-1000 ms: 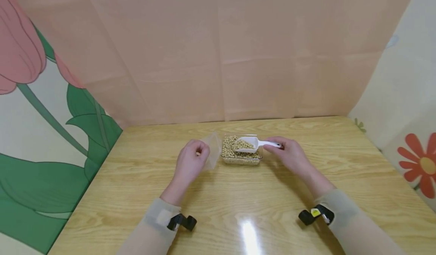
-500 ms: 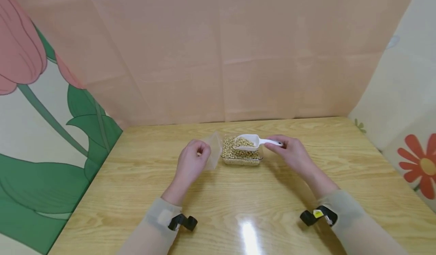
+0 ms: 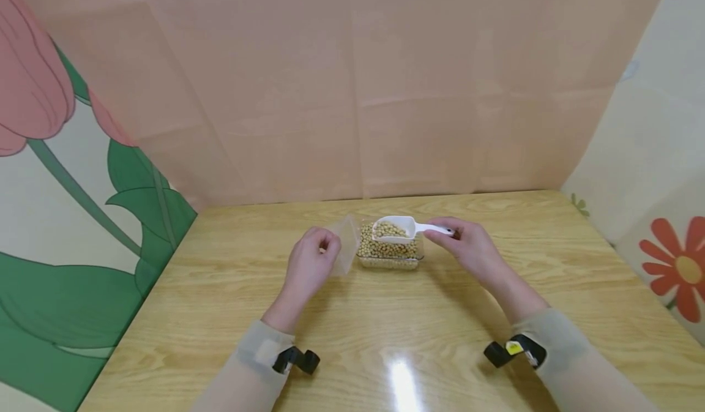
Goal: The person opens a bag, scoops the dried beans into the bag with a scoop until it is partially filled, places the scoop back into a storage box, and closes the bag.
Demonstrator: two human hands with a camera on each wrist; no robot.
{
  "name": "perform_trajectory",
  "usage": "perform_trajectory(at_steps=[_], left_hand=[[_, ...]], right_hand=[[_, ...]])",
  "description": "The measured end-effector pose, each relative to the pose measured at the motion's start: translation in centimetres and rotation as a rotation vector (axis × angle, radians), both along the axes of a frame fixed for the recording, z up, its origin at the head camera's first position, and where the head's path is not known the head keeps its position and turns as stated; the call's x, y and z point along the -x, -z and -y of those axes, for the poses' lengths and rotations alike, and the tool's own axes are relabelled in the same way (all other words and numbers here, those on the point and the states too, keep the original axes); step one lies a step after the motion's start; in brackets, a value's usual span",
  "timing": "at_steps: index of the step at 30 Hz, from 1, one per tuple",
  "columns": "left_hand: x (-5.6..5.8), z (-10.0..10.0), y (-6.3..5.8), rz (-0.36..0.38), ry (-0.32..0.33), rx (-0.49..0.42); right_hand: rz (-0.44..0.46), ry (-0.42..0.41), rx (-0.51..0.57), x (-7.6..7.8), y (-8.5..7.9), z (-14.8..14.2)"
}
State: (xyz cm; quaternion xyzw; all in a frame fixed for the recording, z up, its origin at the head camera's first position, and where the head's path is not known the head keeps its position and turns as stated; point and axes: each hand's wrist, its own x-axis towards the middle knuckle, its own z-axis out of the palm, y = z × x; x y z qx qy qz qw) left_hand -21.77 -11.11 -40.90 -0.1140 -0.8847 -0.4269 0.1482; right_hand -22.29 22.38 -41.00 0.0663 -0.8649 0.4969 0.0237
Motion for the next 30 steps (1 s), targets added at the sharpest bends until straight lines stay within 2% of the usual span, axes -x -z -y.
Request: perform_trajectory(at_steps=[16,25,30], left_hand=[[0.0,-0.3,0.1,0.022,0.004,-0.01],[-0.1,-0.2,0.0,0.029,0.001,-0.013],[-0.2,-0.3,-0.1,0.024,0.015,-0.016]], right_hand=[[-0.014,-0.049,0.035,-0.2,-1.3,1.9],[-0.017,-0.084,0.018,0.0,-1.8,3.6],[-0.056,-0.093,-0.019,0.2,-2.1,4.0]])
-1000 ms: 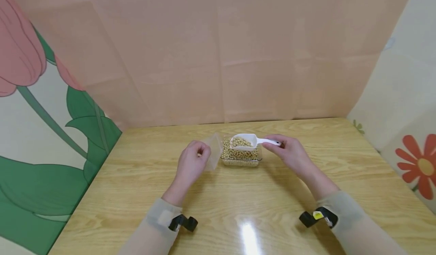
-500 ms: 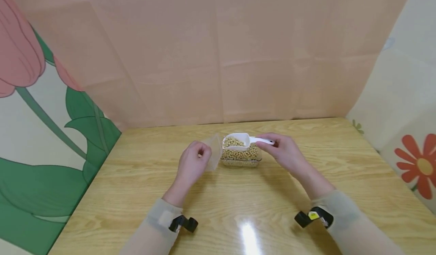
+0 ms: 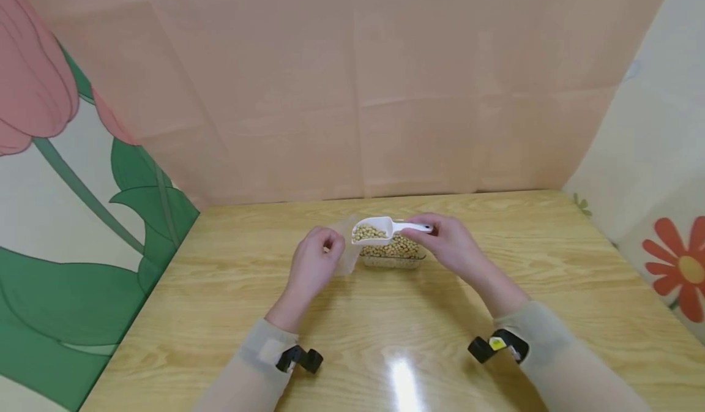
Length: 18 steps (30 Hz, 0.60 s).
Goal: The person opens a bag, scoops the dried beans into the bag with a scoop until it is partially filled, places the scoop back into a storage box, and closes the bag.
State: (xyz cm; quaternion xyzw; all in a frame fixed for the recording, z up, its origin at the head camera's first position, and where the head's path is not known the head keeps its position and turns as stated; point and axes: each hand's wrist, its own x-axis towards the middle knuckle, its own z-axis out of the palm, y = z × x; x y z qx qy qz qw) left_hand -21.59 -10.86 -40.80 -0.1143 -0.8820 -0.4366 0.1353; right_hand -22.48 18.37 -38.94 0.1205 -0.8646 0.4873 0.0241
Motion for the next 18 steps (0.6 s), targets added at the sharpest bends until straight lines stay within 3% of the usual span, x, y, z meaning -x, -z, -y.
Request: perform_trajectory(at_steps=[18], left_hand=[[0.3,0.3,0.1,-0.038,-0.006,0.004]], right_hand=[[-0.158,-0.084,-0.256,1.0,-2.9,2.3]])
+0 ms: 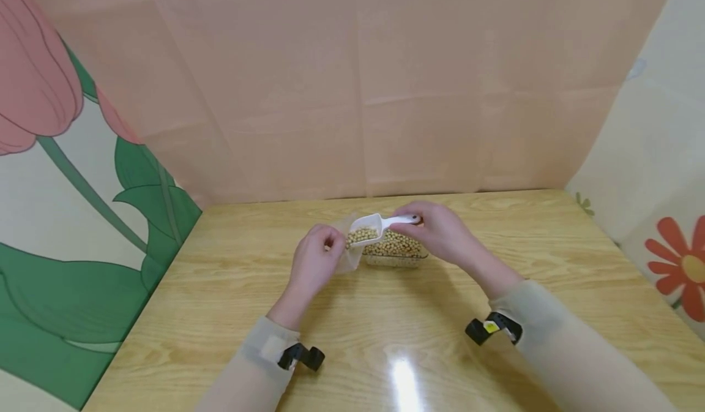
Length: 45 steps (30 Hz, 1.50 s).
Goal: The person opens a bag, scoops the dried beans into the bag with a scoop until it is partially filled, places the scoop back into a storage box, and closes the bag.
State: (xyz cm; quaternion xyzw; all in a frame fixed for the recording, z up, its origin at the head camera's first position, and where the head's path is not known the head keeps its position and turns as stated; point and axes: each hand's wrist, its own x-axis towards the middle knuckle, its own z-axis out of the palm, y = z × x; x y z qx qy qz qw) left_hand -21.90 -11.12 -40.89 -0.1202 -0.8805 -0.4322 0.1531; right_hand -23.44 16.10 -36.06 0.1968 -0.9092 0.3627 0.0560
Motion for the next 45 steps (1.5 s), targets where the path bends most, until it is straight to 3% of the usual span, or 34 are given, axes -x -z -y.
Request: perform_trajectory(at_steps=[11,21,45], left_hand=[[0.1,0.1,0.1,0.037,-0.005,-0.018],[0.0,0.1,0.2,0.057,-0.031,-0.045],[0.1,0.4,0.0,0.056,-0.043,-0.031]], right_hand=[[-0.164,-0.033,-0.169,-0.1,-1.2,1.4],[-0.27,-0.026,-0.206,-0.5,-1.5,1.9],[-0.148,0.004,-0.023,-0.9,-1.4,-1.0]])
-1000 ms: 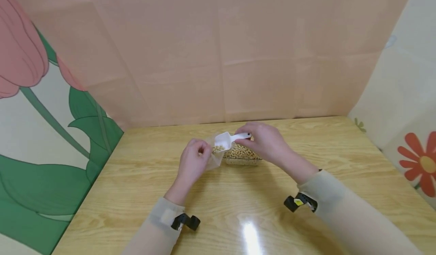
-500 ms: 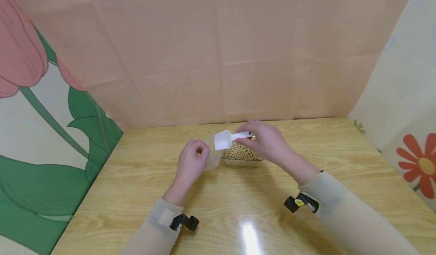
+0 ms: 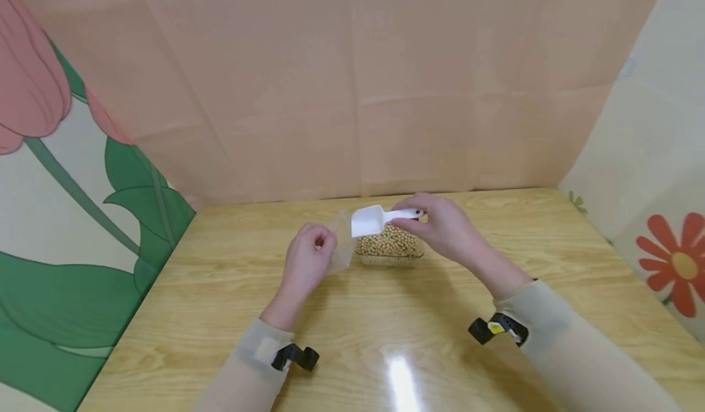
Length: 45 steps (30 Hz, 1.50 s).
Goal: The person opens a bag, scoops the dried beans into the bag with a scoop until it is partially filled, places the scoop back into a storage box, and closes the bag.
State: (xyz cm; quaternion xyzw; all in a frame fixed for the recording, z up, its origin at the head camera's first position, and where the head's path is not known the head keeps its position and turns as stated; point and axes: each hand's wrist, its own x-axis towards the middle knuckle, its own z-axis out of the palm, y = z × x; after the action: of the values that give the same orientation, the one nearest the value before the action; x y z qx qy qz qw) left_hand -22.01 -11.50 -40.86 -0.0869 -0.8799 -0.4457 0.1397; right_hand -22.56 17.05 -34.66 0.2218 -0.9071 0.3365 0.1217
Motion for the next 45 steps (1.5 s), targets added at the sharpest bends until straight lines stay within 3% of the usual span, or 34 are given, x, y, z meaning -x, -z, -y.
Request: perform_trajectory(at_steps=[16,31,45], left_hand=[[0.2,-0.2,-0.2,-0.017,0.021,0.016],[0.1,-0.2,-0.3,-0.024,0.024,0.006],[-0.2,0.1,-0.3,0.0,0.029,0.008]], right_hand=[[0.157,0.113,0.084,-0.6,1.3,-4.9],[0.165,0.13,-0.001,-0.2,2.8,-7.2],[0.15,0.094,-0.055,0.3,2.9,-7.6]])
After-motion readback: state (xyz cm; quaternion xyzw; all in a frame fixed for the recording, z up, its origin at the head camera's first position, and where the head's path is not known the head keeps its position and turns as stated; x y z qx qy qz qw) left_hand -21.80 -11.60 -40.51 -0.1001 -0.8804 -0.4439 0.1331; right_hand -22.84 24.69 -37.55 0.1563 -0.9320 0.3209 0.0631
